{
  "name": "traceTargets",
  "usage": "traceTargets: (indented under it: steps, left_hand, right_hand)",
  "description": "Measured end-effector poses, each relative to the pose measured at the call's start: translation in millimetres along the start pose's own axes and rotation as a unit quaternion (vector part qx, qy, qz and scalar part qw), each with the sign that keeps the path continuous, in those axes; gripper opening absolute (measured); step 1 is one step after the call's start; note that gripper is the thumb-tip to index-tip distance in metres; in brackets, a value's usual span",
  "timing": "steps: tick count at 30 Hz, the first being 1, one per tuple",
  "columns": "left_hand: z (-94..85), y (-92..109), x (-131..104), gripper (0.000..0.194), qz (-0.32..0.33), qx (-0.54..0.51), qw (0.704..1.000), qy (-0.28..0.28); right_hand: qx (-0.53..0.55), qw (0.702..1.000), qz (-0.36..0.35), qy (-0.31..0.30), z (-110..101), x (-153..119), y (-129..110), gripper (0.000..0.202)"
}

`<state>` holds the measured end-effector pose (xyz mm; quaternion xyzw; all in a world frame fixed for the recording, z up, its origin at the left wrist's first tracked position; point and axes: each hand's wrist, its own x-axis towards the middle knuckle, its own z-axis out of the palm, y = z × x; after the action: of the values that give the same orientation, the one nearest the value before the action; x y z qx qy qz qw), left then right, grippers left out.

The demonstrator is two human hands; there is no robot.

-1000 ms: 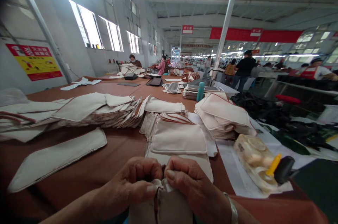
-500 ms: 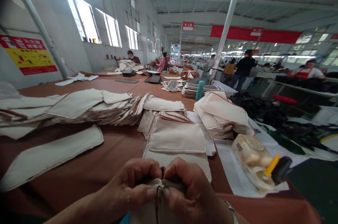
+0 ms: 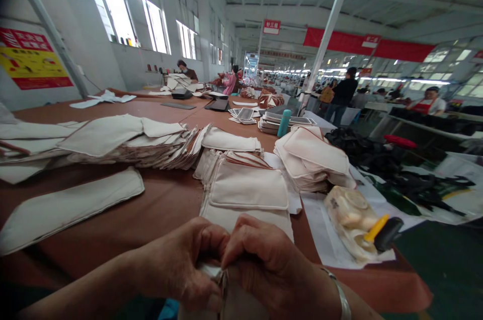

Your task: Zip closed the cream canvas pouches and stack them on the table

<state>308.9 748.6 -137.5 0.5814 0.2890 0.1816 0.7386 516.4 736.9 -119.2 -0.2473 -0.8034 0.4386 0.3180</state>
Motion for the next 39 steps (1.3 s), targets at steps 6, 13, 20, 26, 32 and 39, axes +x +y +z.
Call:
traceTargets:
  steps: [6,13,20,26,32,39]
  left_hand:
    - [11.7,3,4,0.018,0.034,-0.003,0.999,-0.023]
    - [19.0,-10,4,0.028,0.05,-0.083,0.995,0.002]
    - [7.6,-21,-1,0.042,0.031,-0.073,0.995,0.061]
    - [3.6,-12,-2,0.041,0.045,0.024,0.996,0.08]
    - [4.5,-8,3,0.034,0.029,0.064,0.99,0.121]
    - [10.1,-7,7,0.029,0.052,0.164,0.966,0.193]
  right_hand:
    - [-0.005,0.997,0.069,0.015,-1,4,-8,0.015]
    - [0.135,0.979,0.15,0.014,4,4,17,0.023]
    - [0.141,0.975,0.169,-0.006,-8,-2,11,0.025]
    - [0.036,0.984,0.159,-0.073,-14,-2,10,0.023]
    - [0.086,0.979,0.185,-0.015,-8,2,20,0.037]
    - [-0.016,0.982,0.185,0.017,-4,5,15,0.022]
